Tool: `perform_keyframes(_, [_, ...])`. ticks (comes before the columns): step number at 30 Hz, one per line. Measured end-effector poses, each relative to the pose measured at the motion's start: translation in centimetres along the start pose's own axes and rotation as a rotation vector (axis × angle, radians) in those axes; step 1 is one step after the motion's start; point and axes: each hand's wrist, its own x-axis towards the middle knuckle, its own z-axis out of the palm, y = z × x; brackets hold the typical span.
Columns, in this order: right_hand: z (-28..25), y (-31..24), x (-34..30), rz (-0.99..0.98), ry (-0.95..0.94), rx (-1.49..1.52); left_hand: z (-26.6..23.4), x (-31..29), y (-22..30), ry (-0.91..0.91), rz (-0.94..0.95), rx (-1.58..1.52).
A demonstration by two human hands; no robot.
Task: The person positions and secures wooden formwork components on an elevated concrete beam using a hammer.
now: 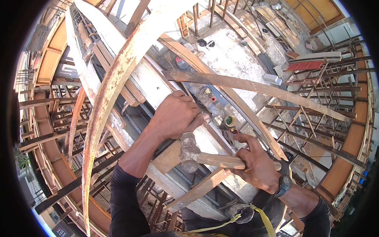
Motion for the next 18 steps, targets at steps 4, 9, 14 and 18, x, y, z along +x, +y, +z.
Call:
perform_keyframes(4, [0.3,1.9,-0.4,-0.139,-0.019,-0.042,0.0,0.3,0.6,0.002,-0.006,0.017])
perform_keyframes(9, [0.8,2.6,-1.1,-0.079,0.082,-0.001,-1.5,1.3,1.4,0.053,-0.064,-0.064])
perform_keyframes(14, [0.7,2.1,-1.5,-0.069,0.087,0.012,-2.7,-2.8,2.4,0.53,-0.423,0.147])
perform_keyframes(18, [1.0,3.0,-1.5,-0.022,0.109,0.066,1.0,-9.0,7.8,0.753,-0.681,0.0])
